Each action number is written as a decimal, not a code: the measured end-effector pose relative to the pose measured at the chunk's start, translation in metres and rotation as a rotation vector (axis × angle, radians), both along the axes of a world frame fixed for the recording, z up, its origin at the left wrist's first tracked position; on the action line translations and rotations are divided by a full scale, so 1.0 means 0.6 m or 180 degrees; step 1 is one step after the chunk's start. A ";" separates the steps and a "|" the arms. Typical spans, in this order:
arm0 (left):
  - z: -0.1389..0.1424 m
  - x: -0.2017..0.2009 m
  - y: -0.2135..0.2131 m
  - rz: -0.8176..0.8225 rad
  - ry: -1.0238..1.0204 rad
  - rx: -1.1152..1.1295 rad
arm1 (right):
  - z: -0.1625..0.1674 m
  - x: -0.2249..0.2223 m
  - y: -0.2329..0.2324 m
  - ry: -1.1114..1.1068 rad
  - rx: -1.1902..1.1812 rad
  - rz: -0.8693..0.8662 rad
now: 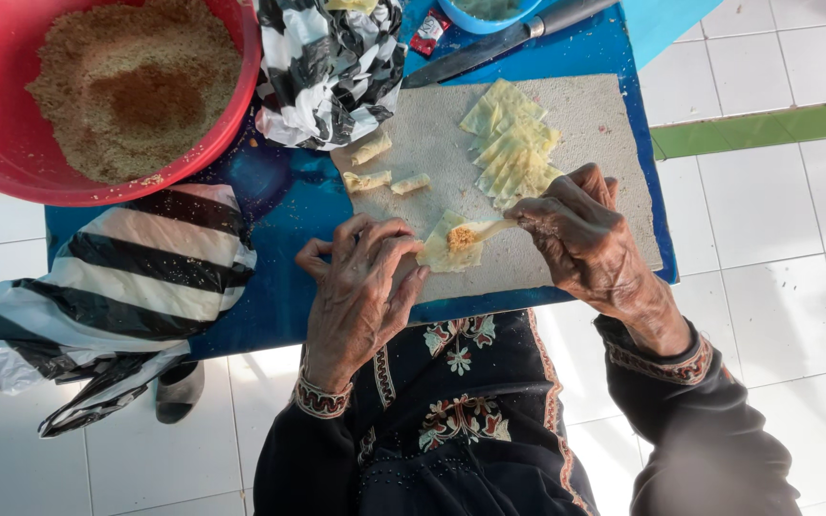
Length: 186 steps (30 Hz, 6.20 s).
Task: The person sits at a low table folding thin pastry sheets. They spoon brown filling from a red bowl onto a pastry sheet, fold the sheet over the filling, and roll it into a filled roll, placing finished rolls on the board while working through a stack of cut sheets.
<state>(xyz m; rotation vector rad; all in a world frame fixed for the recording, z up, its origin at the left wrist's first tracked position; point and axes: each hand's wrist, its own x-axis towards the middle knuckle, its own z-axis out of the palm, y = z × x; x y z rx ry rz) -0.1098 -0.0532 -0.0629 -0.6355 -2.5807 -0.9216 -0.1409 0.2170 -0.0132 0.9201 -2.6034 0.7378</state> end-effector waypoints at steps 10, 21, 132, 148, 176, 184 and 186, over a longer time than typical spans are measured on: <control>-0.005 0.000 -0.001 0.0004 -0.0042 -0.0015 | 0.003 0.028 -0.012 0.0416 0.0253 0.0046; -0.001 0.000 -0.002 -0.0006 -0.0082 0.0011 | -0.003 0.033 -0.003 0.0392 0.0308 -0.0108; 0.007 0.019 0.039 0.0067 0.0286 -0.0619 | -0.057 0.024 -0.046 -0.0271 -0.0331 -0.0279; 0.000 0.017 0.031 -0.0064 0.0355 -0.0658 | -0.044 0.025 -0.050 -0.0086 -0.0087 -0.0103; -0.017 0.019 0.033 -0.0106 0.0230 -0.0297 | -0.007 0.020 -0.063 -0.0187 0.0382 0.0097; -0.014 0.019 0.033 -0.0089 0.0272 -0.0371 | -0.023 0.016 -0.058 -0.0298 0.0144 0.0045; -0.015 0.017 0.033 -0.0062 0.0290 -0.0383 | -0.026 0.014 -0.057 -0.0226 0.0117 0.0085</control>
